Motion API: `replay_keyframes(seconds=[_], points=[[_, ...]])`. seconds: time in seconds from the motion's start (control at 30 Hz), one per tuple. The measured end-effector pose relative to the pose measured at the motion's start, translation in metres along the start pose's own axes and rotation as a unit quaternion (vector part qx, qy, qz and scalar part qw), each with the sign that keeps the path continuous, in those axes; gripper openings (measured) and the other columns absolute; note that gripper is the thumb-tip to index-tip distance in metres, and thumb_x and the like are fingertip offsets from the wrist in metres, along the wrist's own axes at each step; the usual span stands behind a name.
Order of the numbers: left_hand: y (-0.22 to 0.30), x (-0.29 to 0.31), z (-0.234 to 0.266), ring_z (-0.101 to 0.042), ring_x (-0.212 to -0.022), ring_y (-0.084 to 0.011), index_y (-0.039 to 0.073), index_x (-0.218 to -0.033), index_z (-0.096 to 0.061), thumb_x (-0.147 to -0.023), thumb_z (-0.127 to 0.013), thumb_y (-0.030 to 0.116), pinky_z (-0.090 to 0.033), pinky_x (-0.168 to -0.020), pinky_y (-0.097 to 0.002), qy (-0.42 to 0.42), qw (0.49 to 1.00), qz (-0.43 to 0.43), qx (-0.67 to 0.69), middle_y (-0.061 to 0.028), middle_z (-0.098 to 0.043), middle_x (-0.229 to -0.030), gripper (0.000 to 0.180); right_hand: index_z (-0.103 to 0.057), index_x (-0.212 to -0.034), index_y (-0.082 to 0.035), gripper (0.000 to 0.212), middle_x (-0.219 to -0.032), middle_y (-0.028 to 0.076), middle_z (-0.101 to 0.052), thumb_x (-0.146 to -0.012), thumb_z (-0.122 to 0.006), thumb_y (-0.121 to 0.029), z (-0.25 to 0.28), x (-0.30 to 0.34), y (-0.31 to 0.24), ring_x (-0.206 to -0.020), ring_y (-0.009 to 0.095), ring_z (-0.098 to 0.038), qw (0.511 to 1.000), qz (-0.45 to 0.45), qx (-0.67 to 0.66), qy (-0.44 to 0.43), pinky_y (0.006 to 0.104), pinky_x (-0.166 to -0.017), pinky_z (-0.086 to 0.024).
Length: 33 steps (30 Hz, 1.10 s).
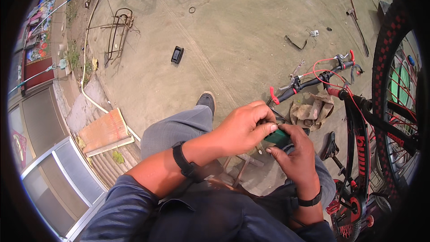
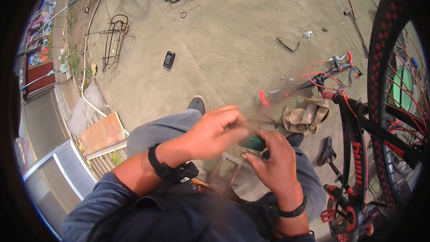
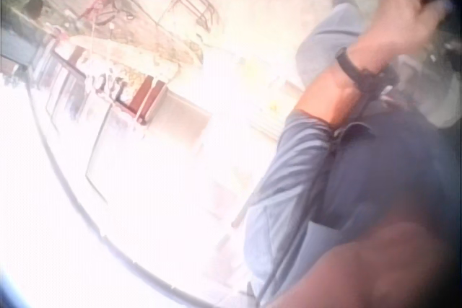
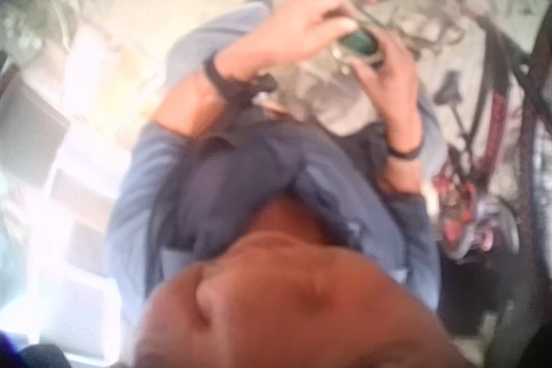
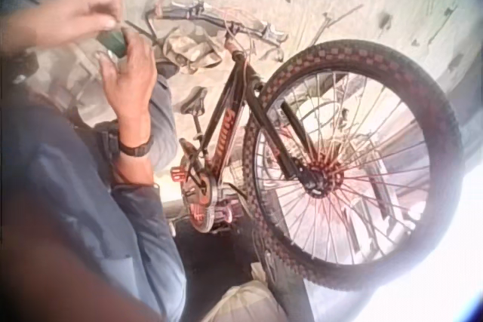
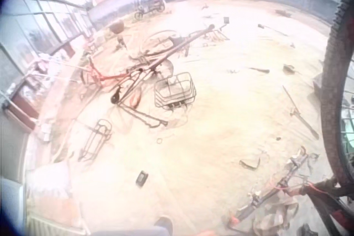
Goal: The person repeatedly inserts a thin metal rod into a small green multi-hole block, then wipes the rod with a cloth. The person repeats this cycle several times, handling the rod and block with both hands.
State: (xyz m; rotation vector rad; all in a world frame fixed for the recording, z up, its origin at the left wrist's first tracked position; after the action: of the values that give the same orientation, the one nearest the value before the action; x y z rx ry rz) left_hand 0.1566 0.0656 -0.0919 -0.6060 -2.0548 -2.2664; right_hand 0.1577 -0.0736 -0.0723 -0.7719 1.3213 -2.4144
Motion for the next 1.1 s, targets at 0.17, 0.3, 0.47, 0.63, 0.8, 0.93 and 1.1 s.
replay_keyframes(seconds=[0.17,0.3,0.47,0.63,0.8,0.93,1.1], points=[[-0.04,0.025,0.008,-0.061,-0.08,-0.0147,-0.001,-0.102,-0.064,-0.096,-0.067,0.017,-0.05,-0.072,-0.0318,0.034,0.973,0.169,0.154,-0.008,-0.066,-0.088,0.019,-0.064,-0.102,-0.004,0.04,-0.097,0.016,-0.066,-0.068,-0.085,-0.013,-0.024,-0.011,-0.022,-0.089,0.037,-0.063,0.995,0.01,0.098,-0.029,0.0444,-0.073,-0.051],[-0.034,0.071,0.018,-0.059,-0.086,-0.0085,0.0,-0.106,-0.065,-0.099,-0.065,0.022,-0.05,-0.075,-0.0282,0.034,0.96,0.244,0.133,-0.0023,-0.066,-0.093,0.023,-0.065,-0.103,-0.003,0.038,-0.094,0.018,-0.066,-0.071,-0.083,-0.015,-0.029,0.009,-0.059,-0.09,0.04,-0.064,0.991,-0.039,0.091,-0.095,0.0444,-0.077,-0.052],[0.008,0.163,0.09,-0.063,-0.072,-0.0114,-0.004,-0.111,-0.064,-0.1,-0.064,0.032,-0.052,-0.067,-0.0292,0.159,0.919,0.321,0.165,-0.0044,-0.066,-0.087,0.037,-0.066,-0.106,-0.001,0.04,-0.094,0.017,-0.065,-0.074,-0.083,-0.019,0.01,0.025,-0.153,-0.088,0.038,-0.065,0.984,-0.066,0.096,-0.136,0.0418,-0.077,-0.053],[0.054,0.276,0.193,-0.063,-0.07,-0.0111,-0.002,-0.107,-0.065,-0.1,-0.061,0.028,-0.051,-0.064,-0.0297,0.261,0.87,0.364,0.207,-0.0043,-0.065,-0.086,0.031,-0.067,-0.106,0.0,0.042,-0.091,0.016,-0.063,-0.075,-0.085,-0.023,0.049,0.015,-0.295,-0.083,0.035,-0.064,0.984,-0.032,0.143,-0.105,0.0404,-0.075,-0.052],[0.07,0.395,0.273,-0.063,-0.068,-0.0127,0.002,-0.103,-0.064,-0.099,-0.062,0.027,-0.048,-0.058,-0.0285,0.345,0.819,0.406,0.215,-0.0036,-0.065,-0.085,0.026,-0.067,-0.108,0.002,0.045,-0.093,0.015,-0.06,-0.076,-0.085,-0.025,0.039,-0.005,-0.415,-0.087,0.033,-0.062,0.98,0.034,0.153,-0.125,0.0396,-0.075,-0.051],[0.078,0.469,0.298,-0.062,-0.068,-0.0132,0.004,-0.104,-0.063,-0.1,-0.058,0.026,-0.046,-0.057,-0.0279,0.384,0.786,0.432,0.218,-0.0049,-0.065,-0.087,0.023,-0.068,-0.107,0.001,0.046,-0.089,0.014,-0.056,-0.076,-0.086,-0.027,0.02,-0.014,-0.481,-0.083,0.032,-0.059,0.969,0.118,0.161,-0.147,0.0406,-0.073,-0.051],[0.096,0.537,0.293,-0.063,-0.067,-0.0145,0.003,-0.105,-0.062,-0.101,-0.058,0.027,-0.046,-0.056,-0.0287,0.441,0.756,0.417,0.244,-0.0053,-0.065,-0.086,0.024,-0.069,-0.108,-0.003,0.044,-0.088,0.017,-0.062,-0.079,-0.083,-0.032,-0.007,-0.03,-0.51,-0.08,0.034,-0.062,0.943,0.149,0.221,-0.198,0.042,-0.071,-0.051]])
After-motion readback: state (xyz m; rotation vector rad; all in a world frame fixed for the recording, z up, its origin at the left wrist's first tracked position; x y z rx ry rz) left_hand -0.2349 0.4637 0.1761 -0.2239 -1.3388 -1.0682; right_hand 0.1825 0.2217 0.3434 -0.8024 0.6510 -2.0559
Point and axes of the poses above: each hand's wrist, its own x-axis away from the middle knuckle, its own z-axis out of the back of the hand, y = z × x, the point moved 10 cm from there along -x, towards the middle knuckle
